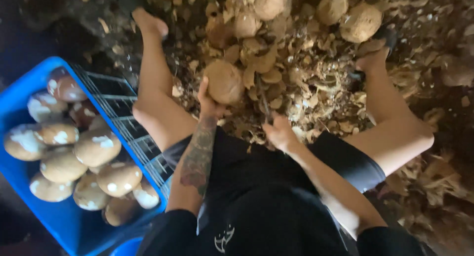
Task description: The person uses a machete to peel the husk off coconuts one at a time. They hold each coconut in one hand and strike it with the machete to remove the outer layer, then place the peeled coconut into a blue crate. The person occasionally picks up another coconut from a pile on the ground.
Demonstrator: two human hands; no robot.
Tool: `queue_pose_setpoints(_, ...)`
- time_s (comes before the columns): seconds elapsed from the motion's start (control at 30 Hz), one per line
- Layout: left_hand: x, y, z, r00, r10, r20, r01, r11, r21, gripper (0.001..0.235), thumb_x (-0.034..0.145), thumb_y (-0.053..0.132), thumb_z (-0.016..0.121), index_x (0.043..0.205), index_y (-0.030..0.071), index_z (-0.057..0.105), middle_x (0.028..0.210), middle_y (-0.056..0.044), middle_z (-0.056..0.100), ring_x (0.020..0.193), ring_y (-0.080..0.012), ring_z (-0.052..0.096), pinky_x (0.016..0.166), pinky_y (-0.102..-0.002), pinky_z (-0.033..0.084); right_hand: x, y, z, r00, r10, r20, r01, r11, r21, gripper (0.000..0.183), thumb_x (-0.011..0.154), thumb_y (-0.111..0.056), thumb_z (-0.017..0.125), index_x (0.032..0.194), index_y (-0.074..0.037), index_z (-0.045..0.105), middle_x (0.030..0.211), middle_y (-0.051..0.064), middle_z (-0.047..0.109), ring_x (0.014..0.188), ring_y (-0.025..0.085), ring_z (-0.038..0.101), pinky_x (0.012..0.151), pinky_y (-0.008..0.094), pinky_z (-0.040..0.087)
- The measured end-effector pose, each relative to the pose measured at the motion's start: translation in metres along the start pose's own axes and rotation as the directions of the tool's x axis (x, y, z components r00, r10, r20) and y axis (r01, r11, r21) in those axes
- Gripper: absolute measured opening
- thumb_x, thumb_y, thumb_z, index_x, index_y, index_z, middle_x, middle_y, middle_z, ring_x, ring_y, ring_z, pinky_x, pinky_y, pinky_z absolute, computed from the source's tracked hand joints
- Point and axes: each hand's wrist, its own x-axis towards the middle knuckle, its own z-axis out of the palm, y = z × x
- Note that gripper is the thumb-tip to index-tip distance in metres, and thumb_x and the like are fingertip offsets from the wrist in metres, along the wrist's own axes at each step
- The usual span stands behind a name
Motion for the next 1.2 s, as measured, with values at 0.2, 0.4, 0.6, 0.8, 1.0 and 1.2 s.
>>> queue_pose_setpoints(0.2, -0.003, 0.002, 0.006, 0.995, -0.063, -0.073, 0.068, 0.995, 0.075, 0.1, 0.079, 0.054, 0.085, 0.159, 0.008, 0.047, 0.16, -0.028, 0.046, 0.142, -0.0526, 0.05, 0.118, -0.072, 0.039, -0.003, 0.013, -0.011, 0.263, -0.85, -0.456, 0.951, 0.147, 0.273, 0.015, 0.092, 0.006, 0.055, 0.082, -0.004, 0.06, 0.072, 0.012, 0.073, 0.062, 0.025, 0.07, 0.074, 0.033, 0.057)
queue_pose_setpoints(0.4, -0.006, -0.008, 0.004, 0.988, -0.064, -0.144, 0.076, 0.994, 0.077, 0.088, 0.077, 0.049, 0.088, 0.151, 0.012, 0.058, 0.151, -0.023, 0.058, 0.133, -0.0463, 0.061, 0.108, -0.067, 0.049, 0.058, 0.067, 0.036, 0.702, -0.681, -0.209, 0.712, 0.683, 0.166, 0.017, 0.088, -0.012, 0.06, 0.095, 0.002, 0.067, 0.078, 0.02, 0.072, 0.078, 0.036, 0.071, 0.077, 0.046, 0.056)
queue_pose_setpoints(0.6, 0.013, -0.017, -0.01, 0.996, -0.066, -0.066, 0.074, 0.99, 0.124, 0.077, 0.079, 0.047, 0.089, 0.141, 0.009, 0.066, 0.142, -0.024, 0.065, 0.124, -0.0467, 0.067, 0.105, -0.067, 0.054, 0.051, 0.044, 0.032, 0.945, -0.319, -0.071, 0.322, 0.946, 0.04, 0.017, 0.079, -0.014, 0.061, 0.087, -0.001, 0.067, 0.071, 0.024, 0.068, 0.077, 0.045, 0.071, 0.067, 0.056, 0.051)
queue_pose_setpoints(0.8, -0.011, -0.019, 0.018, 0.997, -0.002, -0.08, -0.004, 0.998, -0.069, 0.07, 0.074, 0.055, 0.085, 0.126, 0.01, 0.074, 0.128, -0.02, 0.074, 0.111, -0.0421, 0.074, 0.095, -0.063, 0.06, 0.05, -0.006, 0.033, 0.956, -0.255, 0.148, -0.068, 0.295, 0.953, 0.011, 0.062, -0.001, 0.047, 0.071, -0.007, 0.045, 0.043, 0.019, 0.035, 0.031, 0.037, 0.043, 0.034, 0.051, 0.043)
queue_pose_setpoints(1.0, -0.017, -0.01, 0.015, 0.987, -0.1, -0.125, 0.094, 0.994, -0.048, 0.081, 0.076, 0.057, 0.084, 0.14, 0.011, 0.066, 0.143, -0.019, 0.066, 0.127, -0.0437, 0.065, 0.111, -0.064, 0.05, -0.021, -0.059, -0.008, 0.795, -0.537, -0.282, 0.556, 0.458, 0.694, 0.017, 0.073, 0.011, 0.044, 0.075, -0.004, 0.053, 0.049, 0.021, 0.06, 0.044, 0.034, 0.069, 0.044, 0.036, 0.055)
queue_pose_setpoints(1.2, 0.001, -0.001, 0.011, 0.987, -0.099, -0.125, 0.096, 0.995, -0.031, 0.078, 0.078, 0.053, 0.085, 0.14, 0.01, 0.066, 0.141, -0.019, 0.066, 0.127, -0.0436, 0.065, 0.11, -0.065, 0.051, 0.059, 0.031, 0.019, 0.414, -0.835, -0.362, 0.91, 0.388, 0.146, 0.012, 0.082, 0.004, 0.053, 0.08, -0.005, 0.061, 0.063, 0.018, 0.065, 0.055, 0.028, 0.068, 0.055, 0.028, 0.051)
